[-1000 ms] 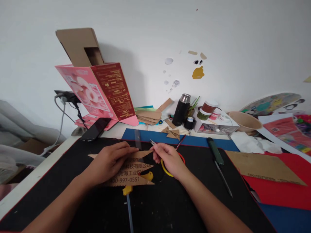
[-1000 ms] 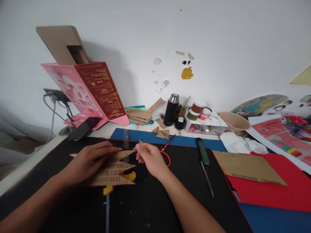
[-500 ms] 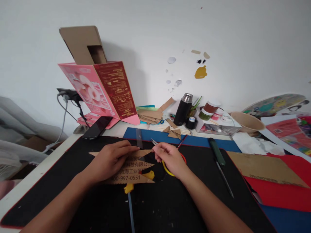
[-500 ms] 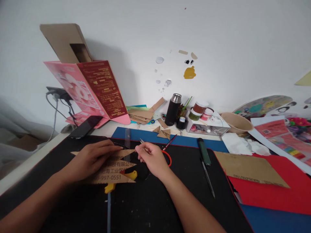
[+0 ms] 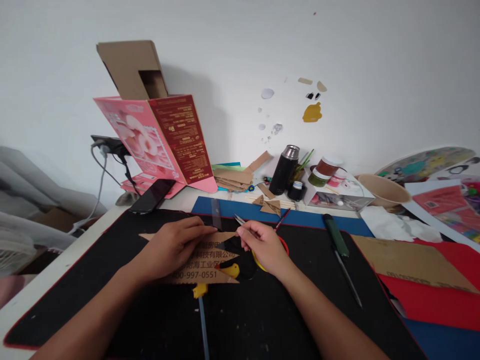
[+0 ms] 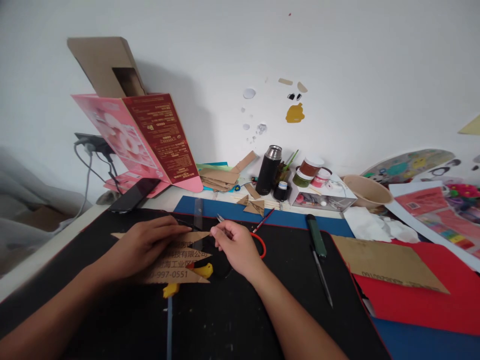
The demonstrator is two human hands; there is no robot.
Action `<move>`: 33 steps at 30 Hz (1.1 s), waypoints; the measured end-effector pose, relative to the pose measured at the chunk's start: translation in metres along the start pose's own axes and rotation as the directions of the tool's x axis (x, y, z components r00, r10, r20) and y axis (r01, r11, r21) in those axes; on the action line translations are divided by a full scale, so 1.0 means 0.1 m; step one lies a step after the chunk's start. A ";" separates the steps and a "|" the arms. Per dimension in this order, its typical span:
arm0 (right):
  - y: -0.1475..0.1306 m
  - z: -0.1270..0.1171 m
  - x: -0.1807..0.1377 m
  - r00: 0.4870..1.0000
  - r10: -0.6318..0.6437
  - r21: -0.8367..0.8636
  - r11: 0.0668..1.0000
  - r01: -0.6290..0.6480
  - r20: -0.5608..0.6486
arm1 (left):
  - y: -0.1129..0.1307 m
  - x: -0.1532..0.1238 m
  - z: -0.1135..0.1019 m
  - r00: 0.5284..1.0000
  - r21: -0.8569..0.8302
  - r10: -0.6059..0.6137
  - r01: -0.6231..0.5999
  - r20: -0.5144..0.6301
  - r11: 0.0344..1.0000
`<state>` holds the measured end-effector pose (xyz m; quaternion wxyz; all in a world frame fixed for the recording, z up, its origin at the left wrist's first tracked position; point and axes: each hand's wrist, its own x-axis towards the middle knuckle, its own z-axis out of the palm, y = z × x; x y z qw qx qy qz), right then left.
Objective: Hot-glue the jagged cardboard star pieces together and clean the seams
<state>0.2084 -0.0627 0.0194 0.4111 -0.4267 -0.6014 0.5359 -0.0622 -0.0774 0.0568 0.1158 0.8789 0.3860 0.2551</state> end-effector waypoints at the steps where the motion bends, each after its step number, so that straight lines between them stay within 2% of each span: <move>1: -0.01 0.00 0.00 1.000 -0.003 -0.016 1.000 0.003 0.000 | 0.00 0.00 0.00 1.000 0.001 0.003 -0.003 -0.002 1.000; 15: 0.00 -0.01 -0.01 1.000 -0.016 -0.122 0.992 0.016 0.003 | 0.00 0.00 0.00 1.000 0.025 0.029 -0.029 0.001 0.999; 33: 0.04 -0.02 0.01 1.000 -0.016 -0.107 0.994 0.017 0.013 | -0.04 -0.03 0.03 1.000 0.058 0.005 -0.006 0.005 0.998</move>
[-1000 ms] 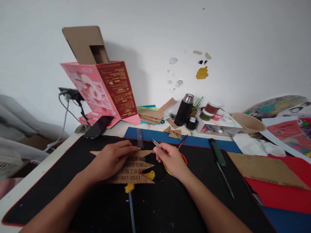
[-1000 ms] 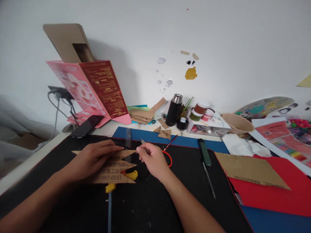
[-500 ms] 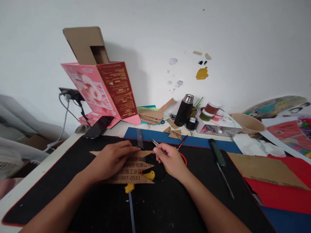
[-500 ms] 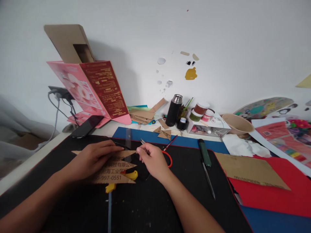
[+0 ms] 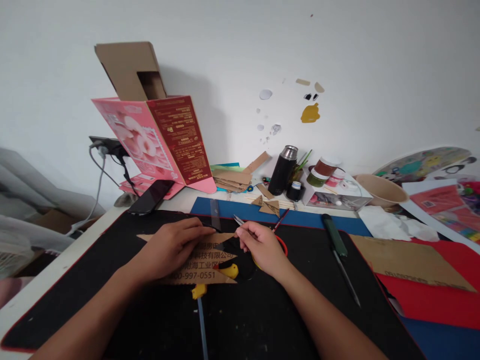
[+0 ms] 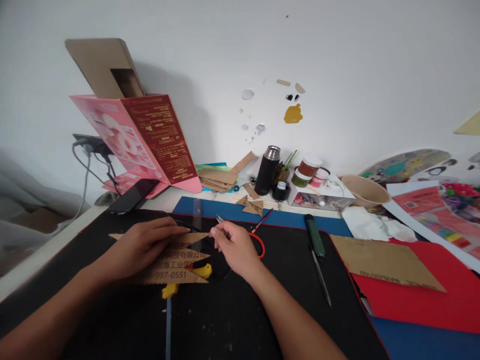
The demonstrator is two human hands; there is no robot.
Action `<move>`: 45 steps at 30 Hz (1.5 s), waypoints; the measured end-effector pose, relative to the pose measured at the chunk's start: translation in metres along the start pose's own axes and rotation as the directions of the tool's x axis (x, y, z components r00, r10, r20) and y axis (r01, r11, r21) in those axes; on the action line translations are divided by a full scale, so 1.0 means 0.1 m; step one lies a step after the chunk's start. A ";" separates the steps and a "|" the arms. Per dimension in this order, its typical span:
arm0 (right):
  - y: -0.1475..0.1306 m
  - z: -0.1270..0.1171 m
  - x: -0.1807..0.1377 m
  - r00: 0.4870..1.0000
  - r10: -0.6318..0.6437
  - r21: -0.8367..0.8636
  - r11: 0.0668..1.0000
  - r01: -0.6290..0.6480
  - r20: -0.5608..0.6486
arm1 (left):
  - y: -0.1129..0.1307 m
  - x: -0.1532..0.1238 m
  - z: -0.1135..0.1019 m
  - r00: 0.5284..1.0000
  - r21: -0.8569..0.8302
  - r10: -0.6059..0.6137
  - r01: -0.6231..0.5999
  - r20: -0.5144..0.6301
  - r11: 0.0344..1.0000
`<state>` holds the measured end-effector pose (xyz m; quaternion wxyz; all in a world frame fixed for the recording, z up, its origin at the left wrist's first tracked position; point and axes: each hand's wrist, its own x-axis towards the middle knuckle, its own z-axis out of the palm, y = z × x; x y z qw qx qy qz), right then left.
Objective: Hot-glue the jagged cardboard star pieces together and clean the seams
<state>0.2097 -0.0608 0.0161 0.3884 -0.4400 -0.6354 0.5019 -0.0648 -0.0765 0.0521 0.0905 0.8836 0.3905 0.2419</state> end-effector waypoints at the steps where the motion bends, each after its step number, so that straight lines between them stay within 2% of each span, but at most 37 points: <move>1: 0.00 0.00 0.00 1.000 0.002 -0.002 1.000 -0.002 -0.003 | 0.00 0.00 0.00 1.000 0.001 0.000 0.000 -0.002 1.000; 12: 0.04 -0.03 0.03 0.999 0.001 0.022 1.000 0.000 -0.041 | 0.00 0.02 -0.02 0.999 0.034 0.019 -0.017 -0.045 0.999; 19: 0.00 -0.07 0.03 0.988 0.003 0.021 1.000 0.001 -0.151 | 0.02 0.04 -0.04 0.963 0.267 0.167 -0.108 -0.209 0.958; 23: -0.02 -0.07 0.02 0.984 0.024 0.049 0.999 -0.016 -0.176 | 0.11 0.02 -0.09 0.941 0.426 0.251 -0.137 -0.225 0.894; 29: -0.03 -0.05 0.01 0.990 0.015 0.062 0.998 -0.006 -0.142 | 0.24 -0.06 -0.17 0.906 0.611 0.362 -0.162 -0.218 0.774; 36: -0.03 -0.01 0.00 0.995 -0.001 0.096 0.995 0.010 -0.096 | 0.22 -0.05 -0.11 0.909 0.643 0.366 -0.160 -0.201 0.749; 40: -0.07 -0.01 -0.01 0.990 -0.043 0.122 0.991 0.059 -0.134 | 0.22 -0.04 -0.09 0.908 0.630 0.375 -0.181 -0.189 0.755; 45: -0.11 -0.01 -0.03 0.968 -0.151 0.011 0.988 0.156 -0.202 | 0.20 -0.05 -0.06 0.910 0.622 0.366 -0.174 -0.195 0.764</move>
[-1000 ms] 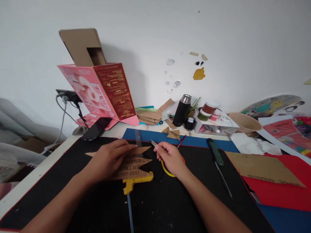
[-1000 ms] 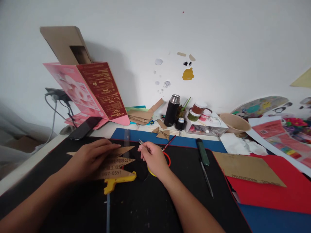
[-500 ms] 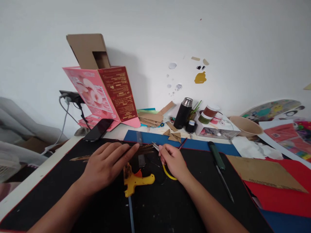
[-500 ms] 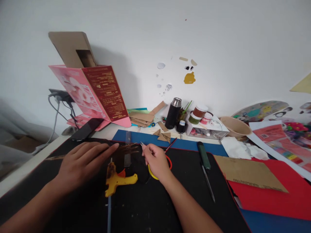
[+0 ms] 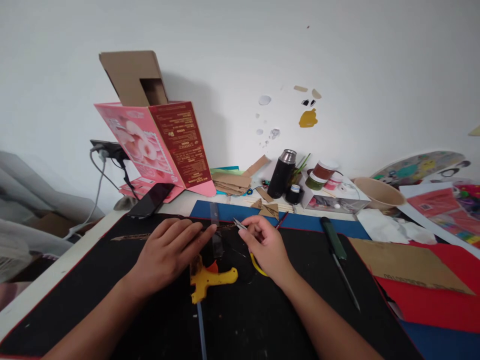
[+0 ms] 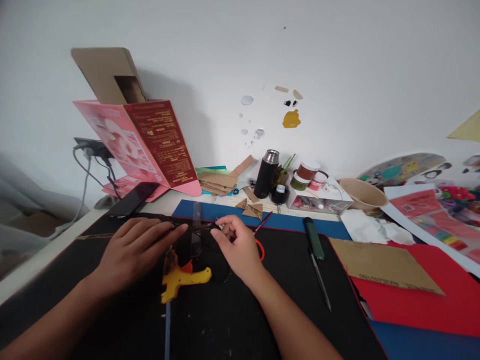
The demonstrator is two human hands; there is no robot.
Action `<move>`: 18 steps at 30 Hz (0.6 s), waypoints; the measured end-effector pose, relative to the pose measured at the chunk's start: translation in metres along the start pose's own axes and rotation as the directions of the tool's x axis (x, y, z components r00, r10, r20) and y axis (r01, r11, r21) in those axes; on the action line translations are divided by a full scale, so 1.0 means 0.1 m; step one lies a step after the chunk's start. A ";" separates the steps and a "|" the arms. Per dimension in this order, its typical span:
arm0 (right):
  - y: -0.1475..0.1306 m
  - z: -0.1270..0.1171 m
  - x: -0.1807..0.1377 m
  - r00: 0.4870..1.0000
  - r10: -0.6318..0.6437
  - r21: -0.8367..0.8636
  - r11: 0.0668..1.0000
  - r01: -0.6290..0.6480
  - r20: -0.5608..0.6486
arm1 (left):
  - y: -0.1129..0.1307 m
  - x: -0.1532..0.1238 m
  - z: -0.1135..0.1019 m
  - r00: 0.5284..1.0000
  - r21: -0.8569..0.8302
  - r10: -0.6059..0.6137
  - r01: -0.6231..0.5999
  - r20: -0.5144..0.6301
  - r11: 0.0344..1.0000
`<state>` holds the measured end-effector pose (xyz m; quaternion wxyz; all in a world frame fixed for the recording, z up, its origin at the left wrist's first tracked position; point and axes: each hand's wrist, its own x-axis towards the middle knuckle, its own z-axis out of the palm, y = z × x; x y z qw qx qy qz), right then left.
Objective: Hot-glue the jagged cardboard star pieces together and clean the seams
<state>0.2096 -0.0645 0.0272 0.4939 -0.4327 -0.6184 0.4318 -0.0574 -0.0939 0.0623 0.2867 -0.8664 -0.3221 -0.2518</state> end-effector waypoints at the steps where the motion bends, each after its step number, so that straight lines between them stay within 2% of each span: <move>1: 0.00 0.00 -0.01 1.000 -0.012 -0.015 1.000 0.011 -0.004 | 0.00 -0.01 0.01 1.000 -0.006 -0.003 0.003 0.000 1.000; 5: -0.01 0.01 -0.04 0.999 -0.051 -0.118 0.992 0.051 0.006 | 0.03 -0.02 0.04 1.000 -0.037 -0.006 0.006 0.013 0.999; 10: -0.01 0.01 -0.08 0.991 -0.114 -0.302 0.944 0.131 0.074 | 0.05 -0.01 0.05 1.000 -0.059 -0.001 0.002 0.013 0.998; 18: -0.01 -0.03 -0.08 0.968 -0.210 -0.433 0.866 0.250 0.139 | 0.01 0.00 0.03 1.000 -0.065 0.009 -0.008 0.014 0.998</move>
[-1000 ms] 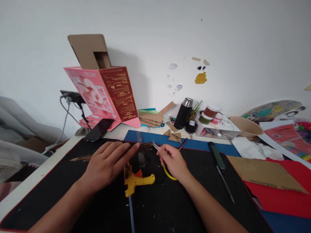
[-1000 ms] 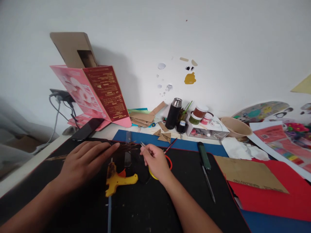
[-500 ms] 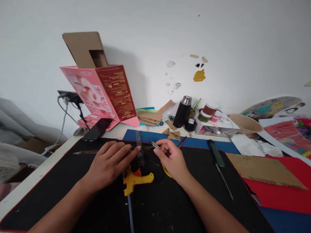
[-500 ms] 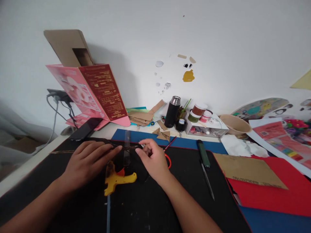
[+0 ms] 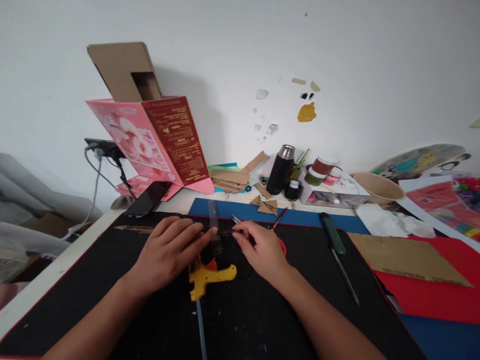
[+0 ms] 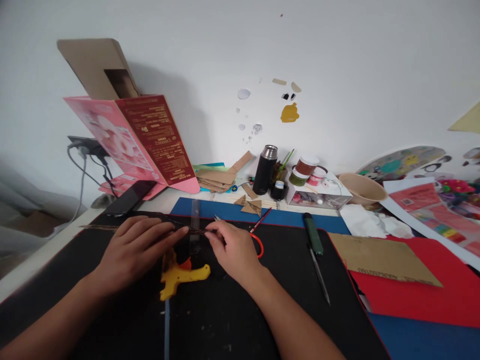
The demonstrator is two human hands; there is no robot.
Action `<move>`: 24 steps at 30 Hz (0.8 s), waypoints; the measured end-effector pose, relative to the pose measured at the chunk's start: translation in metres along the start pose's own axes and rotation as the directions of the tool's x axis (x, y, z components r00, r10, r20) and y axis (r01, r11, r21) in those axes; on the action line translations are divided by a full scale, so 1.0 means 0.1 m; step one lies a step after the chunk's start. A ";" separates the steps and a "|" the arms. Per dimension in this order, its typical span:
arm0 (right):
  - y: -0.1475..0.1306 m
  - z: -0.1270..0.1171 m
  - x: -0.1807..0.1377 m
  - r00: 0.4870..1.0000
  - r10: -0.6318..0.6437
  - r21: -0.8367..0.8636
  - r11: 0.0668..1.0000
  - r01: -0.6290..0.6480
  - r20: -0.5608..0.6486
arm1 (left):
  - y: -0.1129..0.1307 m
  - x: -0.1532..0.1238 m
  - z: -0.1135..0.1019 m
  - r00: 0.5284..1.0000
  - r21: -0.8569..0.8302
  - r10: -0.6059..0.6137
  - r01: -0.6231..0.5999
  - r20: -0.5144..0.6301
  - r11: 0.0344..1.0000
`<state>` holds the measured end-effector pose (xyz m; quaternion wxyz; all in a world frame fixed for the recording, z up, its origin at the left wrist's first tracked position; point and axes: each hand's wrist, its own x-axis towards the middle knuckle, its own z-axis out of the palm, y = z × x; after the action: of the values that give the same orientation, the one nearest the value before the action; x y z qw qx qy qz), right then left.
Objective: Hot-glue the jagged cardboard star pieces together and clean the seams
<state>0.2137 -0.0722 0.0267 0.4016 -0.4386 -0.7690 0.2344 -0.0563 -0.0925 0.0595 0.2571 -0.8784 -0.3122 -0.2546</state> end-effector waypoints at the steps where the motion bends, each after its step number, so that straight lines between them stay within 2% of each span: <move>1: 0.00 0.00 0.00 1.000 -0.007 -0.016 1.000 0.008 0.007 | -0.01 0.00 0.00 1.000 -0.003 -0.004 0.004 -0.001 1.000; 11: 0.04 -0.04 0.02 1.000 -0.013 -0.028 1.000 0.013 0.019 | -0.08 -0.03 -0.01 1.000 0.008 -0.017 0.017 -0.001 1.000; 15: 0.03 -0.04 0.04 0.998 0.050 0.065 0.997 -0.047 -0.048 | -0.10 -0.03 -0.01 1.000 0.019 -0.018 0.019 -0.015 1.000; 17: 0.04 -0.04 0.05 0.990 0.125 0.151 0.982 -0.113 -0.069 | -0.09 -0.03 -0.01 1.000 0.020 -0.015 0.015 -0.023 1.000; 19: 0.04 -0.03 0.06 0.974 0.227 0.267 0.940 -0.213 -0.022 | -0.08 -0.03 -0.01 1.000 0.031 -0.007 0.008 -0.030 1.000; 21: 0.04 -0.01 0.06 0.951 0.298 0.385 0.871 -0.305 0.079 | -0.07 -0.03 -0.01 0.999 0.054 -0.005 0.007 -0.040 0.998; 24: 0.02 0.01 0.06 0.930 0.312 0.503 0.782 -0.367 0.194 | -0.04 -0.03 -0.01 0.999 0.092 0.001 0.004 -0.053 0.996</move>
<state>0.2119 -0.0661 0.0266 0.4191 -0.4292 -0.6013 0.5278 -0.0617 -0.0921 0.0595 0.3053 -0.8583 -0.3174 -0.2633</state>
